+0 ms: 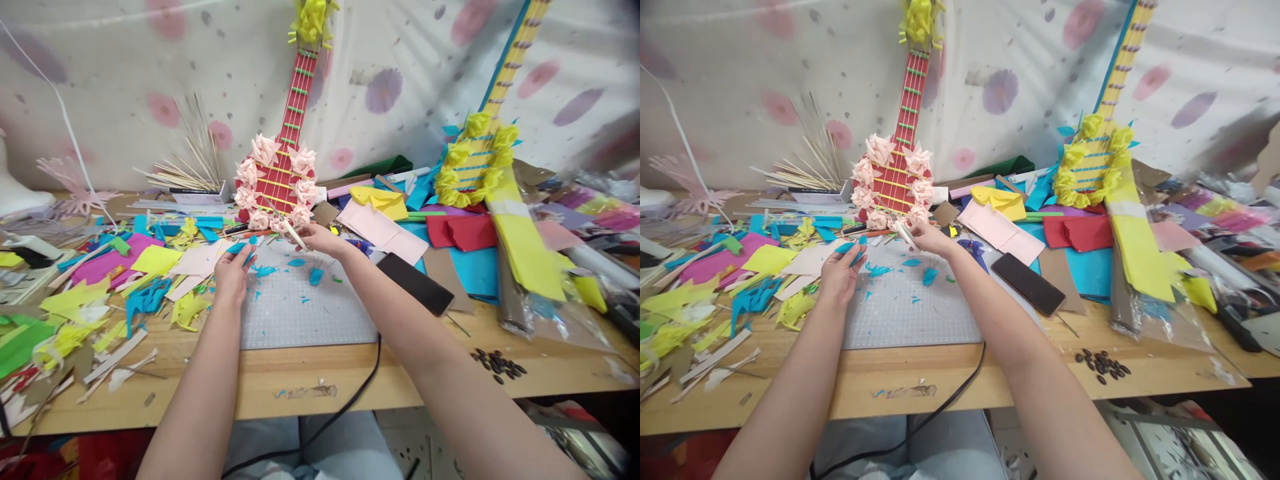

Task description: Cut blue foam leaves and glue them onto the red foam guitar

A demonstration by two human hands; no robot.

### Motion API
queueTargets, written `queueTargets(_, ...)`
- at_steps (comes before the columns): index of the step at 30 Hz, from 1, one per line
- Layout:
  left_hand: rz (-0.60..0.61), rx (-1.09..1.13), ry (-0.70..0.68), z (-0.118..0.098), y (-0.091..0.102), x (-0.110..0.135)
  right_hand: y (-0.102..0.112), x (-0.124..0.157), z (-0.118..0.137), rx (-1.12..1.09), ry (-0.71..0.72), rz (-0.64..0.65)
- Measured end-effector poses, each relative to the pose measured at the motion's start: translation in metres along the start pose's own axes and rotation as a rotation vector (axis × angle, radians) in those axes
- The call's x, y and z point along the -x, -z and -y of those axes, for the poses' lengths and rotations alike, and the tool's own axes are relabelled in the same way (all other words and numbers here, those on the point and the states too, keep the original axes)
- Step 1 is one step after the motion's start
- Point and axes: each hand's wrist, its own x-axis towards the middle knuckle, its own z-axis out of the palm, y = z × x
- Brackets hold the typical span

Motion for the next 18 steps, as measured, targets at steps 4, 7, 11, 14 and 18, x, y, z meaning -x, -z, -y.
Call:
queueTargets(4, 0.039, -0.030, -0.014, 0.002, 0.001, 0.001, -0.005, 0.024, -0.011, -0.504, -0.008, -0.036)
queueTargets(7, 0.096, -0.132, -0.059, 0.005, 0.000, 0.004, -0.013, 0.044, -0.016, -0.534, 0.023, -0.020)
queueTargets(11, 0.161, -0.220, -0.033, 0.009, -0.002, 0.008, -0.011, 0.063, -0.015, -0.463, -0.081, 0.146)
queueTargets(14, 0.201, -0.252, 0.060, 0.011, -0.003, 0.010, 0.003, 0.066, -0.011, -0.330, -0.132, 0.260)
queueTargets(18, 0.229, -0.286, 0.130, 0.014, -0.003, 0.012, 0.022, 0.063, -0.002, -0.193, -0.215, 0.434)
